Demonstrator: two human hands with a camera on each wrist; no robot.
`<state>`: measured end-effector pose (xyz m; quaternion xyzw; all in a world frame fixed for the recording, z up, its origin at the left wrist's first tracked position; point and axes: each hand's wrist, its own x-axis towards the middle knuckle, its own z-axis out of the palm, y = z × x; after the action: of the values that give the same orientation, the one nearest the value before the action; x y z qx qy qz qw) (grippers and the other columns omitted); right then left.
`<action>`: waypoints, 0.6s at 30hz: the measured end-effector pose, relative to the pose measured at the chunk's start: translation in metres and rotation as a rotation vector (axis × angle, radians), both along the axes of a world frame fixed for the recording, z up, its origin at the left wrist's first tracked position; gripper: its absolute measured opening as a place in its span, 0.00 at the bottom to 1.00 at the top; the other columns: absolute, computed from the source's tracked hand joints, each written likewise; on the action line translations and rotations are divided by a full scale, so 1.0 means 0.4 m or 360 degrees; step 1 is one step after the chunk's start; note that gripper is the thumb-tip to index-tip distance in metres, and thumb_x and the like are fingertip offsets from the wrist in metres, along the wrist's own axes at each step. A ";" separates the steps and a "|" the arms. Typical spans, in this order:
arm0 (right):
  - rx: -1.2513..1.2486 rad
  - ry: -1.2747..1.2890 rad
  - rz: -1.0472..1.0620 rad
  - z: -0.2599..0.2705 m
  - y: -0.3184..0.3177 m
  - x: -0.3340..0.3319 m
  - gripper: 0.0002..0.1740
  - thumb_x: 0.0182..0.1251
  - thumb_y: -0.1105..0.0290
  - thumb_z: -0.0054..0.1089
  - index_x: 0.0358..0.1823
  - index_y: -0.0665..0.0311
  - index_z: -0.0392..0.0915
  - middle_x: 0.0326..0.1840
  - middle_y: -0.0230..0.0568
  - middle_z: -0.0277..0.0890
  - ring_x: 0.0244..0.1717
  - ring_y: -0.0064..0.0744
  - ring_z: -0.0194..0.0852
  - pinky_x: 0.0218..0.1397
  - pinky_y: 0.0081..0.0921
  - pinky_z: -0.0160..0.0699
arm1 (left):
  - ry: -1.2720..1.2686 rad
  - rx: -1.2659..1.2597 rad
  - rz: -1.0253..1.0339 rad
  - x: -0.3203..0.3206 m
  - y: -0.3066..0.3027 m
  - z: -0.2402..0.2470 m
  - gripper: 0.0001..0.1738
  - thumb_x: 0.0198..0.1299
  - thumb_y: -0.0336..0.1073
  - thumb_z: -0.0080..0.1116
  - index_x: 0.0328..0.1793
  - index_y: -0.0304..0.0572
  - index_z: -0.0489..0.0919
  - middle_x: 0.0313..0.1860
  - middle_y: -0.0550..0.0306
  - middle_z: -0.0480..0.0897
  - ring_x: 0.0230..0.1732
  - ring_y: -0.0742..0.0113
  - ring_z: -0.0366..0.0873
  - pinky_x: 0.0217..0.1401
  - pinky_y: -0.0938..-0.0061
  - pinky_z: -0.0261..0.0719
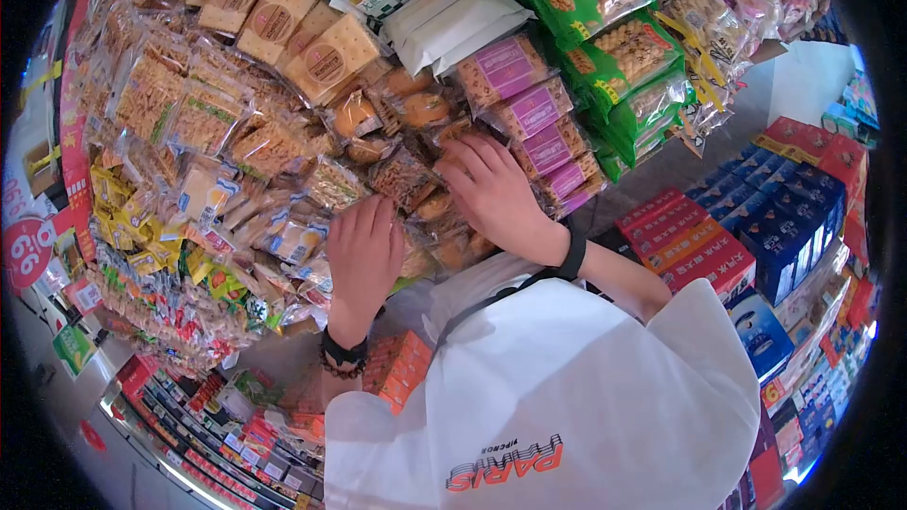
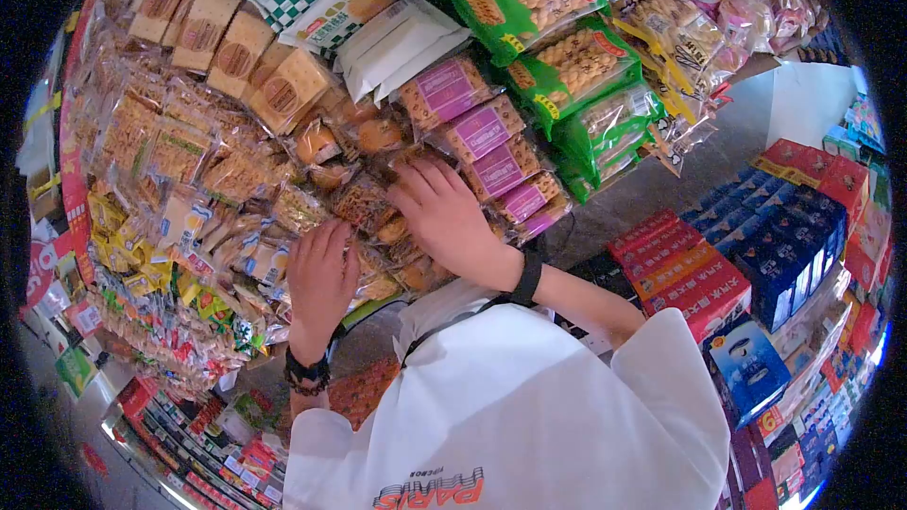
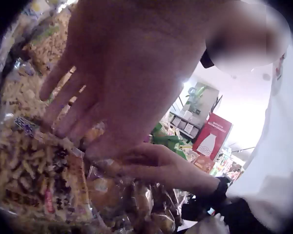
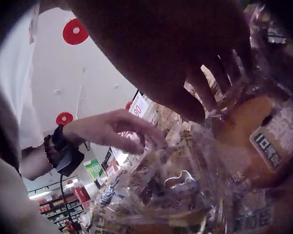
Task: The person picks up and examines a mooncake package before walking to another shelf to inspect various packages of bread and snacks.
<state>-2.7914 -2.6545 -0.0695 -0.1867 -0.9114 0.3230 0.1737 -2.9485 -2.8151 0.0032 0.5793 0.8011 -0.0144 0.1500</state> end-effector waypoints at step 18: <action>0.0210 0.0019 0.0122 -0.013 -0.019 0.020 0.28 0.56 0.75 0.64 0.61 0.68 0.76 0.70 0.57 0.69 0.73 0.59 0.66 0.79 0.49 0.65 | -0.0095 0.0484 0.0118 -0.051 0.011 0.077 0.19 0.63 0.37 0.67 0.59 0.41 0.82 0.50 0.48 0.80 0.54 0.46 0.75 0.57 0.56 0.75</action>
<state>-2.7833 -2.6622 -0.0747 -0.1379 -0.9362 0.2697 0.1784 -2.9687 -2.8107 0.0339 0.5655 0.8101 0.1297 0.0846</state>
